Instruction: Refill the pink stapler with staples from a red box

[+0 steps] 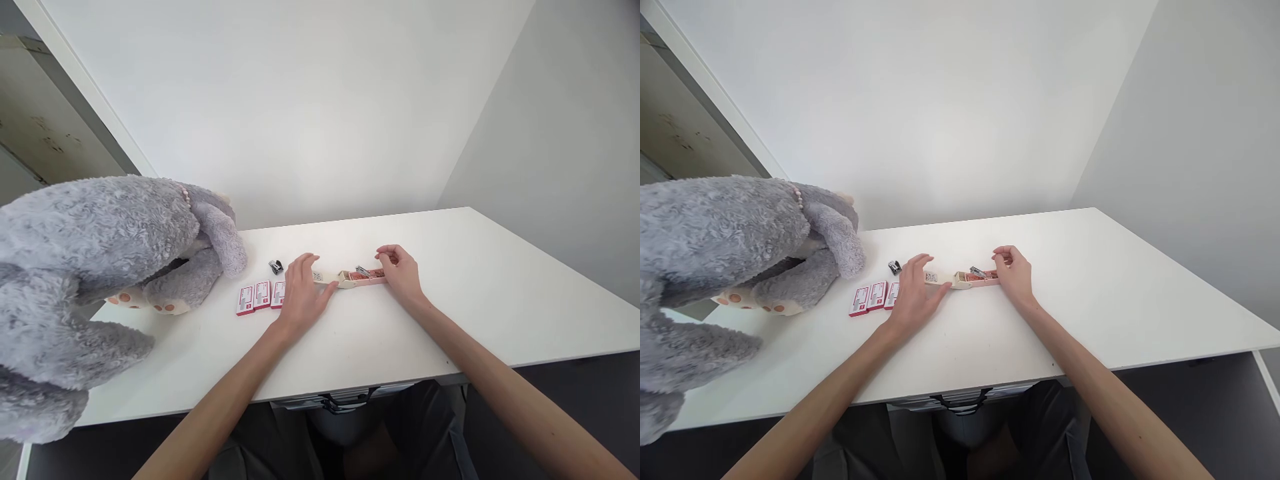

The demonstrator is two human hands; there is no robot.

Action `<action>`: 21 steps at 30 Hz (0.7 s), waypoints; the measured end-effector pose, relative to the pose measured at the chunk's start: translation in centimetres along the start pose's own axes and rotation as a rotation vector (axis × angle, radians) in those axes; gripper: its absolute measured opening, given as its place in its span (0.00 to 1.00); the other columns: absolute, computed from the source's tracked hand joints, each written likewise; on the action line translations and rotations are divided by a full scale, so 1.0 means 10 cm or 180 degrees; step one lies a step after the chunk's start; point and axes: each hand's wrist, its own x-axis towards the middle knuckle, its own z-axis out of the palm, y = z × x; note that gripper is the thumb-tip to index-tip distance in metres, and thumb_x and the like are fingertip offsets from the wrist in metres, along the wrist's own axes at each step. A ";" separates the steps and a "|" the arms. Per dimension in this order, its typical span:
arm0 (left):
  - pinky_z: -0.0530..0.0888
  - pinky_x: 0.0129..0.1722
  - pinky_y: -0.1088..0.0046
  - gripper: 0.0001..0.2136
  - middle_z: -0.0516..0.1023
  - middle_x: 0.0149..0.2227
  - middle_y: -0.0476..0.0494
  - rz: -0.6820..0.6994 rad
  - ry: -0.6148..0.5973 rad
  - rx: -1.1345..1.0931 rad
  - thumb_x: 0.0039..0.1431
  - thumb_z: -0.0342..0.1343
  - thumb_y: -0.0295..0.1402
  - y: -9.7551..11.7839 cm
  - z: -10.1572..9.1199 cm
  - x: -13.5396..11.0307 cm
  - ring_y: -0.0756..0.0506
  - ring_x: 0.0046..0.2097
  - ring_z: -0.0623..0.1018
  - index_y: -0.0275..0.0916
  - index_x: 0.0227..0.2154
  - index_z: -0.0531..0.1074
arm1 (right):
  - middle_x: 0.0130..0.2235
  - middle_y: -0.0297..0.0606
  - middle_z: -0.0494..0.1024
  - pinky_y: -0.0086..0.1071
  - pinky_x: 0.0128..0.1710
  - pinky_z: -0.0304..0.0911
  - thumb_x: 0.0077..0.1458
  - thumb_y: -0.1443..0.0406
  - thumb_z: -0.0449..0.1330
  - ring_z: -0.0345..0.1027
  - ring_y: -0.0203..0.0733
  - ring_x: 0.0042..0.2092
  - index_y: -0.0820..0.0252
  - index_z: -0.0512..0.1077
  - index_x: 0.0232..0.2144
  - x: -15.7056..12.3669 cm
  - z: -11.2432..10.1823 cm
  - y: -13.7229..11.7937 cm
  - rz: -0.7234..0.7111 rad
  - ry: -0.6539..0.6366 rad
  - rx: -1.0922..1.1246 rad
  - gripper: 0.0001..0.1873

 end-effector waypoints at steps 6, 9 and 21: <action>0.48 0.68 0.34 0.25 0.52 0.71 0.27 -0.0499 0.0218 0.0437 0.72 0.46 0.45 -0.01 0.00 0.02 0.30 0.72 0.54 0.41 0.66 0.52 | 0.42 0.39 0.81 0.42 0.49 0.66 0.55 0.63 0.56 0.73 0.47 0.47 0.55 0.74 0.37 0.00 0.01 0.00 -0.0167 0.0139 -0.0012 0.09; 0.45 0.68 0.30 0.25 0.48 0.73 0.28 -0.0698 -0.0004 0.0437 0.73 0.43 0.47 0.01 0.00 0.01 0.29 0.74 0.50 0.42 0.66 0.51 | 0.42 0.39 0.81 0.42 0.50 0.65 0.55 0.63 0.56 0.73 0.47 0.47 0.55 0.74 0.37 0.01 0.00 0.01 -0.0186 0.0140 -0.0020 0.09; 0.57 0.67 0.40 0.23 0.52 0.70 0.28 -0.0587 0.0011 0.0546 0.72 0.44 0.47 0.05 -0.02 0.00 0.31 0.71 0.56 0.40 0.63 0.56 | 0.42 0.39 0.81 0.41 0.51 0.65 0.55 0.64 0.57 0.73 0.47 0.48 0.55 0.74 0.37 0.01 0.00 0.00 -0.0166 0.0153 0.0007 0.08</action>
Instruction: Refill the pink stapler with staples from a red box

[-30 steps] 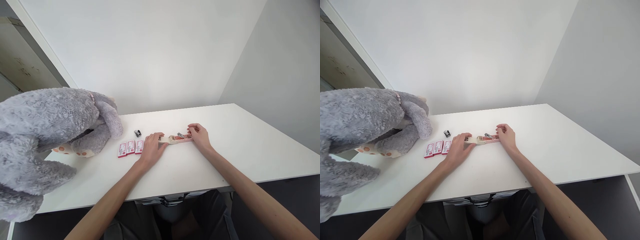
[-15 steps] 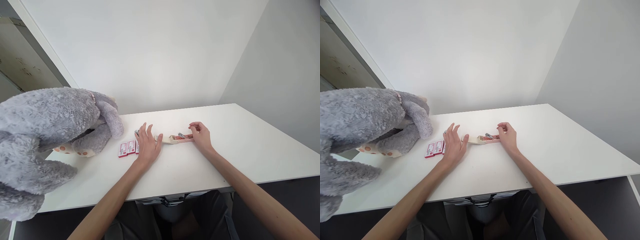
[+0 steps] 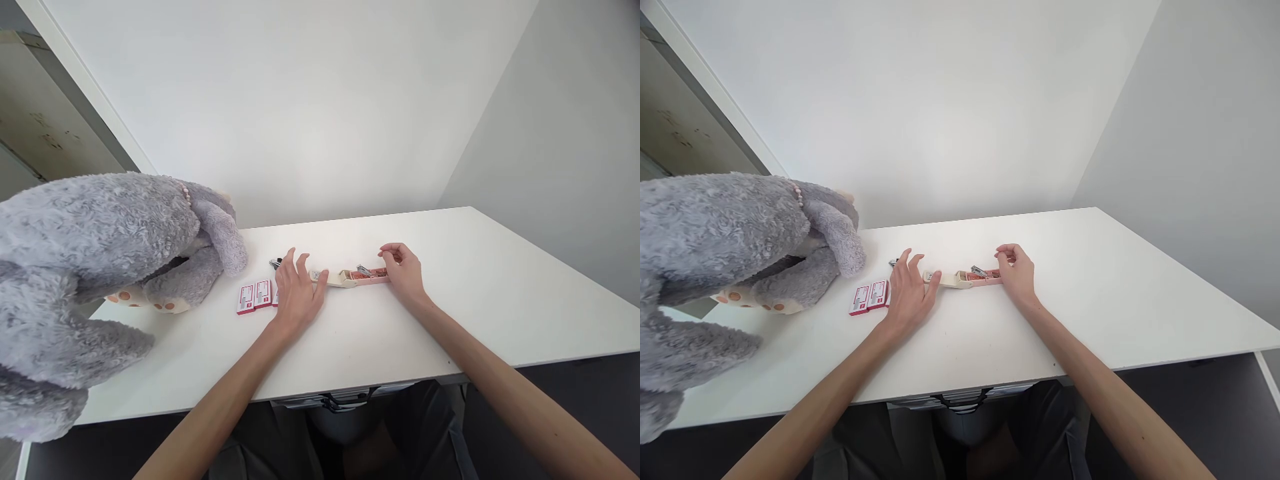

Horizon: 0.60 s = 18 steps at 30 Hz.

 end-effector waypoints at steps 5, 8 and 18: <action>0.66 0.58 0.40 0.25 0.56 0.69 0.23 -0.0150 -0.0114 0.0524 0.72 0.43 0.49 -0.06 0.02 0.01 0.26 0.67 0.61 0.36 0.62 0.60 | 0.42 0.39 0.81 0.42 0.50 0.66 0.55 0.64 0.57 0.73 0.47 0.48 0.54 0.74 0.37 0.00 0.00 0.01 0.0016 -0.0006 -0.0033 0.09; 0.68 0.54 0.41 0.27 0.57 0.68 0.21 -0.0146 -0.0209 0.0750 0.72 0.42 0.50 -0.08 0.02 0.02 0.24 0.64 0.65 0.35 0.62 0.62 | 0.43 0.40 0.80 0.42 0.48 0.67 0.54 0.64 0.57 0.72 0.48 0.49 0.54 0.74 0.37 0.01 0.00 0.01 0.0064 -0.0015 0.0015 0.08; 0.71 0.52 0.44 0.28 0.60 0.67 0.22 -0.0013 -0.0210 0.0835 0.72 0.42 0.52 -0.16 0.05 0.04 0.25 0.60 0.70 0.36 0.62 0.63 | 0.43 0.40 0.81 0.41 0.46 0.67 0.54 0.63 0.57 0.72 0.48 0.48 0.54 0.74 0.37 0.02 0.00 0.03 0.0071 0.0014 0.0026 0.08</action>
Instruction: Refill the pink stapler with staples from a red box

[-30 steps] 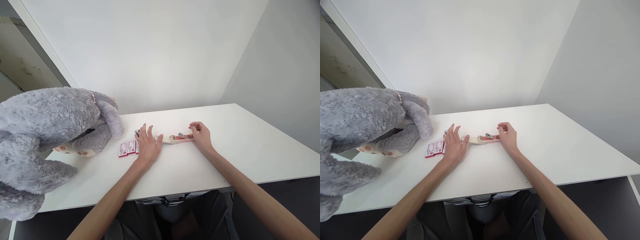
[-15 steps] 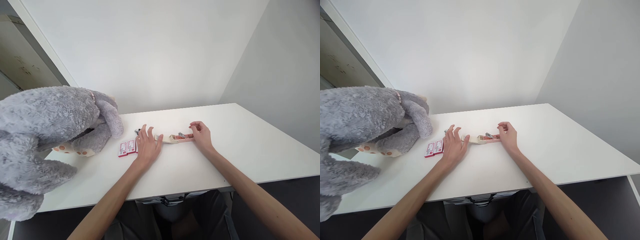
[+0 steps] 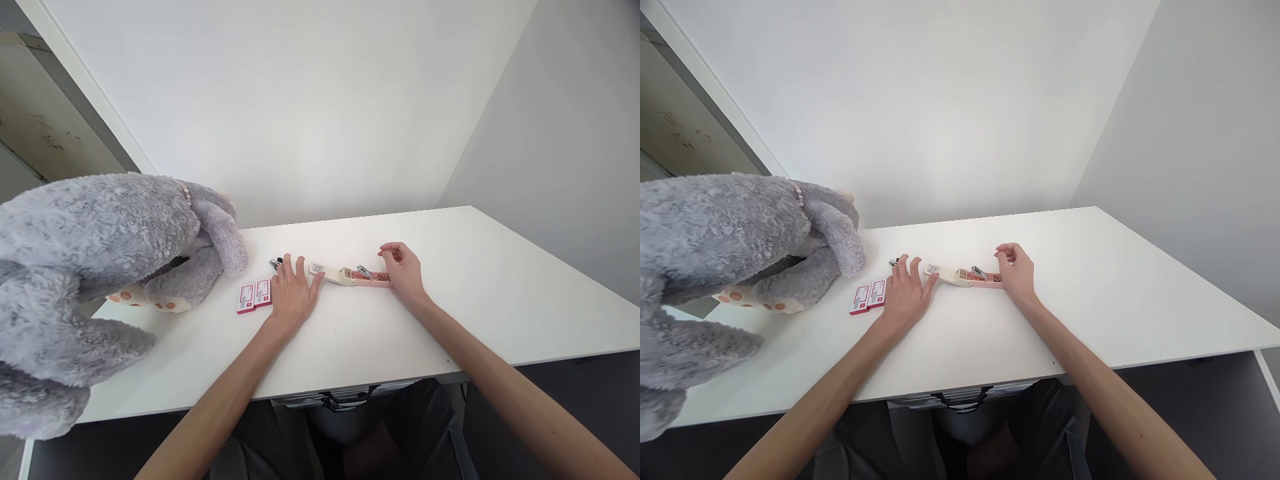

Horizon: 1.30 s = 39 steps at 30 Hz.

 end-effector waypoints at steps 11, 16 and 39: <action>0.79 0.38 0.55 0.26 0.64 0.64 0.26 -0.0130 -0.0124 0.0122 0.72 0.42 0.52 0.01 -0.10 0.06 0.30 0.53 0.76 0.39 0.62 0.61 | 0.42 0.39 0.81 0.40 0.48 0.65 0.54 0.63 0.57 0.74 0.47 0.47 0.54 0.75 0.37 0.02 0.00 0.03 -0.0060 0.0015 -0.0002 0.08; 0.79 0.37 0.58 0.23 0.67 0.62 0.30 -0.0268 -0.0009 -0.0059 0.73 0.44 0.50 0.02 -0.19 0.09 0.33 0.49 0.79 0.40 0.61 0.62 | 0.43 0.38 0.81 0.40 0.45 0.66 0.54 0.63 0.57 0.73 0.47 0.46 0.54 0.75 0.37 0.03 0.00 0.05 -0.0030 0.0031 0.0008 0.08; 0.68 0.25 0.74 0.14 0.67 0.58 0.35 0.1298 0.0346 -0.1634 0.75 0.40 0.43 0.07 -0.23 -0.05 0.46 0.43 0.79 0.44 0.56 0.60 | 0.35 0.38 0.78 0.41 0.39 0.67 0.59 0.68 0.56 0.68 0.48 0.39 0.50 0.71 0.33 -0.22 0.04 -0.14 -0.2085 -0.0151 -0.0857 0.07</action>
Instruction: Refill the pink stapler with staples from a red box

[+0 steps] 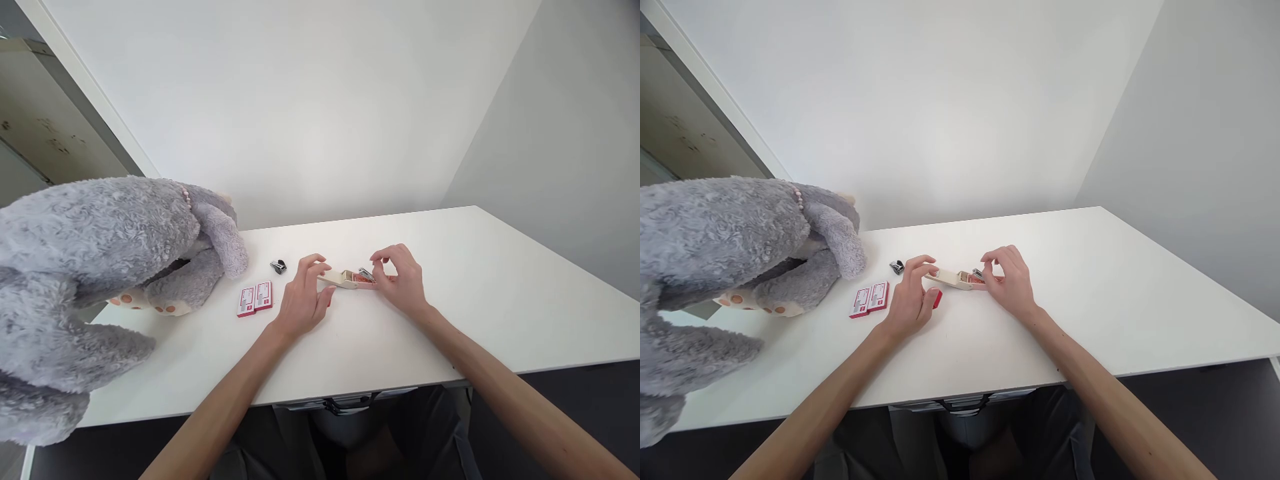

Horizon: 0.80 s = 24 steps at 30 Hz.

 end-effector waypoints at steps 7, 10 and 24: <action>0.67 0.26 0.74 0.19 0.66 0.56 0.32 0.0158 0.0155 -0.0485 0.75 0.34 0.47 0.03 0.05 -0.02 0.45 0.44 0.77 0.41 0.56 0.60 | 0.21 0.25 0.68 0.29 0.20 0.52 0.59 0.70 0.56 0.55 0.32 0.19 0.53 0.69 0.35 -0.09 0.02 -0.06 -0.0502 -0.0420 0.0386 0.06; 0.66 0.25 0.74 0.22 0.66 0.56 0.32 0.0130 0.0123 -0.0673 0.75 0.33 0.49 0.03 0.07 -0.03 0.44 0.44 0.77 0.41 0.57 0.61 | 0.20 0.22 0.68 0.27 0.21 0.53 0.58 0.72 0.56 0.55 0.30 0.18 0.53 0.69 0.39 -0.14 0.05 -0.10 -0.0764 -0.0673 0.0367 0.09; 0.73 0.37 0.66 0.23 0.65 0.55 0.33 -0.0140 -0.0413 -0.1622 0.74 0.35 0.52 0.09 0.12 -0.04 0.39 0.54 0.71 0.42 0.55 0.62 | 0.23 0.27 0.76 0.30 0.23 0.59 0.59 0.68 0.62 0.63 0.33 0.21 0.52 0.80 0.38 -0.18 0.13 -0.24 -0.0704 -0.2124 0.1143 0.08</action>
